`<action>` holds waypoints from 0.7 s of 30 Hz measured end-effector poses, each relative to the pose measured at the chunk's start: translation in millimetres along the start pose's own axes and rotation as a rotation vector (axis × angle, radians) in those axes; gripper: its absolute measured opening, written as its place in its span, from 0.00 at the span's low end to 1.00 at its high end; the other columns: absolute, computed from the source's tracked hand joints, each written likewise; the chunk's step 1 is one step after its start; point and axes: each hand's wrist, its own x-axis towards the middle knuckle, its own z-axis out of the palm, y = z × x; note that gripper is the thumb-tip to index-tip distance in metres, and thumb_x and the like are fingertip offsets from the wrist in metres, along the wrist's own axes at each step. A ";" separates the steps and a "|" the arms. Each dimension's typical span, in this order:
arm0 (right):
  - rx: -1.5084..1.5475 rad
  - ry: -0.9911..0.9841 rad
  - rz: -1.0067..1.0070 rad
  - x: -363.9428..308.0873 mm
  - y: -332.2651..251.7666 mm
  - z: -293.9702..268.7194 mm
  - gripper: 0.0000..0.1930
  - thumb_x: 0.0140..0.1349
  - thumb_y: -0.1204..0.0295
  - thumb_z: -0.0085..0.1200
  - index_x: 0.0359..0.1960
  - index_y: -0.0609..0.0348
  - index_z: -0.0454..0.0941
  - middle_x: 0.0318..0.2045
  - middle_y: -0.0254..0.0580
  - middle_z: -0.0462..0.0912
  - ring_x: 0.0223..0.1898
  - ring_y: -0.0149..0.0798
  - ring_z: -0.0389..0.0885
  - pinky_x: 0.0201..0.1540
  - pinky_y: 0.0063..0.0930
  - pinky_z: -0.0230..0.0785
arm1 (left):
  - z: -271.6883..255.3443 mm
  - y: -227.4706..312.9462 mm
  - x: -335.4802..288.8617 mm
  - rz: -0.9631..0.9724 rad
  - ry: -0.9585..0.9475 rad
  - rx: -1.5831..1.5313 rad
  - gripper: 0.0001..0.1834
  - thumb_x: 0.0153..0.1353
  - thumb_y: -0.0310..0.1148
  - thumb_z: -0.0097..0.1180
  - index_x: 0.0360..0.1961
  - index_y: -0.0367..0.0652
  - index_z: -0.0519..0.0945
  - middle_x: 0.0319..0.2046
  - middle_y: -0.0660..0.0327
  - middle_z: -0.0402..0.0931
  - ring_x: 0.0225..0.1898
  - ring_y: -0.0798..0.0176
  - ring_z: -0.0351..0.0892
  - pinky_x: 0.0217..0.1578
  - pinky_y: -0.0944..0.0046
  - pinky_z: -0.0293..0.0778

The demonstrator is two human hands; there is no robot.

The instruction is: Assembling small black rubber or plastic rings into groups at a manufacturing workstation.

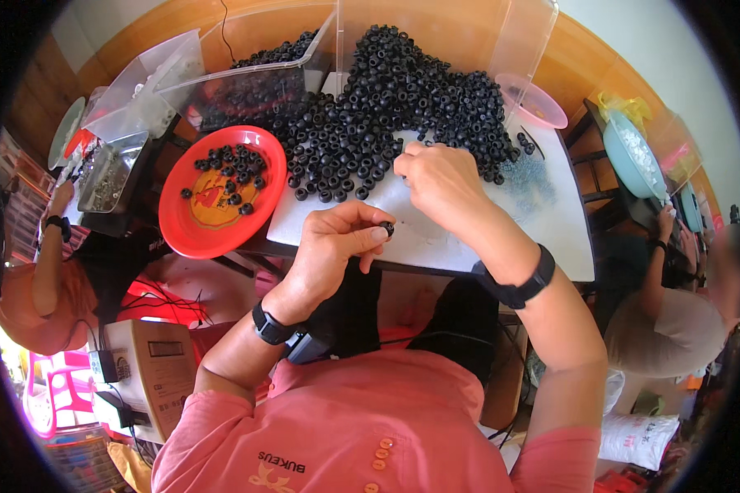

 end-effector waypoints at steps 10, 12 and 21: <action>-0.176 -0.135 0.035 9.4 7.4 10.7 0.02 0.53 0.76 0.57 0.29 0.58 0.78 0.31 0.43 0.82 0.34 0.52 0.82 0.34 0.44 0.73 | -7.1 -3.4 -1.3 0.021 -0.035 -0.010 0.10 0.65 0.23 0.57 0.47 0.31 0.79 0.33 0.59 0.79 0.28 0.71 0.76 0.24 0.72 0.73; -0.067 -0.082 0.045 -2.3 -4.1 -2.2 0.02 0.53 0.76 0.57 0.29 0.59 0.77 0.30 0.44 0.81 0.34 0.52 0.82 0.34 0.44 0.72 | -8.8 -2.5 -1.9 0.000 -0.023 -0.065 0.09 0.66 0.25 0.57 0.46 0.33 0.79 0.33 0.59 0.79 0.29 0.71 0.76 0.24 0.72 0.73; 0.171 0.034 0.139 -60.9 -46.0 9.6 0.02 0.52 0.74 0.58 0.27 0.57 0.77 0.31 0.41 0.82 0.34 0.48 0.81 0.34 0.44 0.72 | -8.9 -0.6 -4.5 0.011 -0.007 -0.074 0.11 0.68 0.26 0.55 0.48 0.32 0.79 0.34 0.57 0.79 0.30 0.69 0.77 0.25 0.71 0.72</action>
